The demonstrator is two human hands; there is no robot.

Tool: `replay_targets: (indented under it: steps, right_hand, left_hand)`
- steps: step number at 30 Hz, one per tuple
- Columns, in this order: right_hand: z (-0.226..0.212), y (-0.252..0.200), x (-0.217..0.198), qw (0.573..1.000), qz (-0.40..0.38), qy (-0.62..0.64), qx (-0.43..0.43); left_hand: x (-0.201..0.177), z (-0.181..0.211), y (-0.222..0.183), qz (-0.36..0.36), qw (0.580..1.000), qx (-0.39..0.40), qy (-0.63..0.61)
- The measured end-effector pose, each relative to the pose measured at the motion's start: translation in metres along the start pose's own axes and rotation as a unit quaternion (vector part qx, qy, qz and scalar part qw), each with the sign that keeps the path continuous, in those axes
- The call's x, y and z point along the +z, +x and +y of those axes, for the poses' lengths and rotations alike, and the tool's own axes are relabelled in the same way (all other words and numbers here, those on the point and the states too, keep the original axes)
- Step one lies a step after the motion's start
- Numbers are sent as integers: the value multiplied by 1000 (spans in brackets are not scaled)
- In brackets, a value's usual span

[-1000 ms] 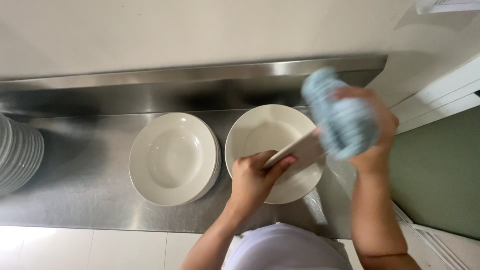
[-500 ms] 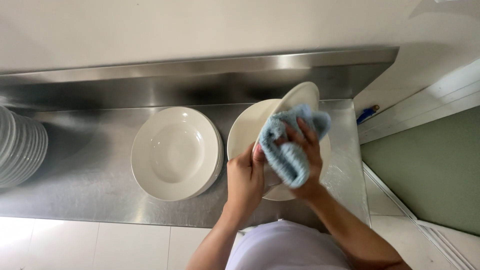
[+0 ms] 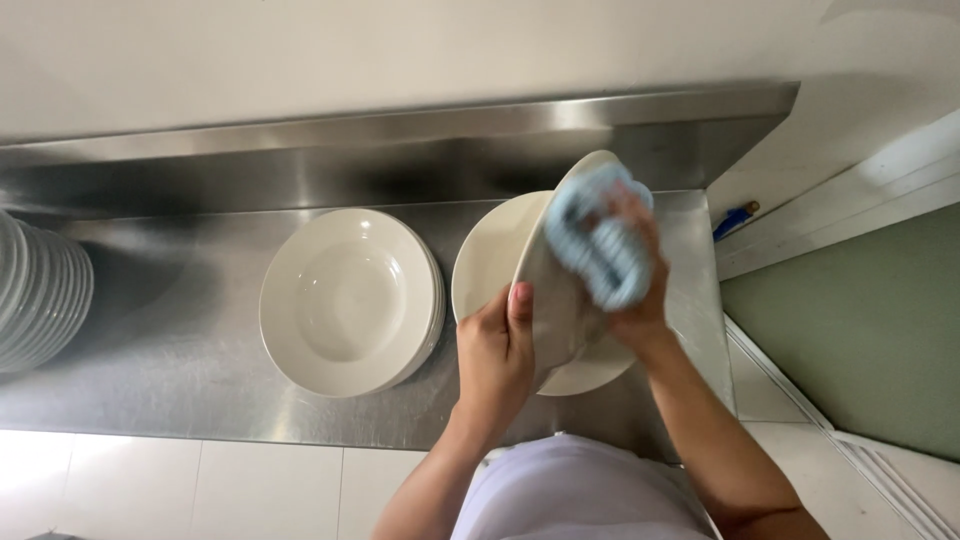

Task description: Wiping clean plates with a cloth and stacking them on a counter.

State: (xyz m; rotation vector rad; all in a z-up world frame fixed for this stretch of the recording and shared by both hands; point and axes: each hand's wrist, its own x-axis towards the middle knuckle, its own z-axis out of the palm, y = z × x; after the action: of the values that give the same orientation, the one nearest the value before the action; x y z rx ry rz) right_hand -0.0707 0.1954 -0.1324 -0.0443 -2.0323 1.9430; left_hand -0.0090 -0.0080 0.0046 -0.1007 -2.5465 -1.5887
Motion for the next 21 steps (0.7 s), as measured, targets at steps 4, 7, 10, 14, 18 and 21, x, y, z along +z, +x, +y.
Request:
replay_targets:
  steps: [4, 7, 10, 14, 18, 21]
  right_hand:
    - [-15, 8, 4, 999, 0, 9, 46]
    - [-51, 6, 16, 979, -16, -33, -200]
    - [-36, 7, 10, 987, -6, -20, -159]
    - [-4, 5, 2, 998, 9, 13, -64]
    - [12, 8, -2, 998, 19, 47, 27]
    - [-28, 10, 10, 990, 62, 35, 124]
  left_hand:
    - [2, 0, -1, -5, 1000, -16, 7]
    - [3, 5, -3, -9, 1000, -19, 2]
    - [2, 10, -2, -6, 1000, 10, -16]
    - [2, 5, -4, -11, 1000, 8, -14]
    - [2, 0, -7, -11, 1000, -12, -3]
    - [4, 0, -7, -5, 1000, -19, -5]
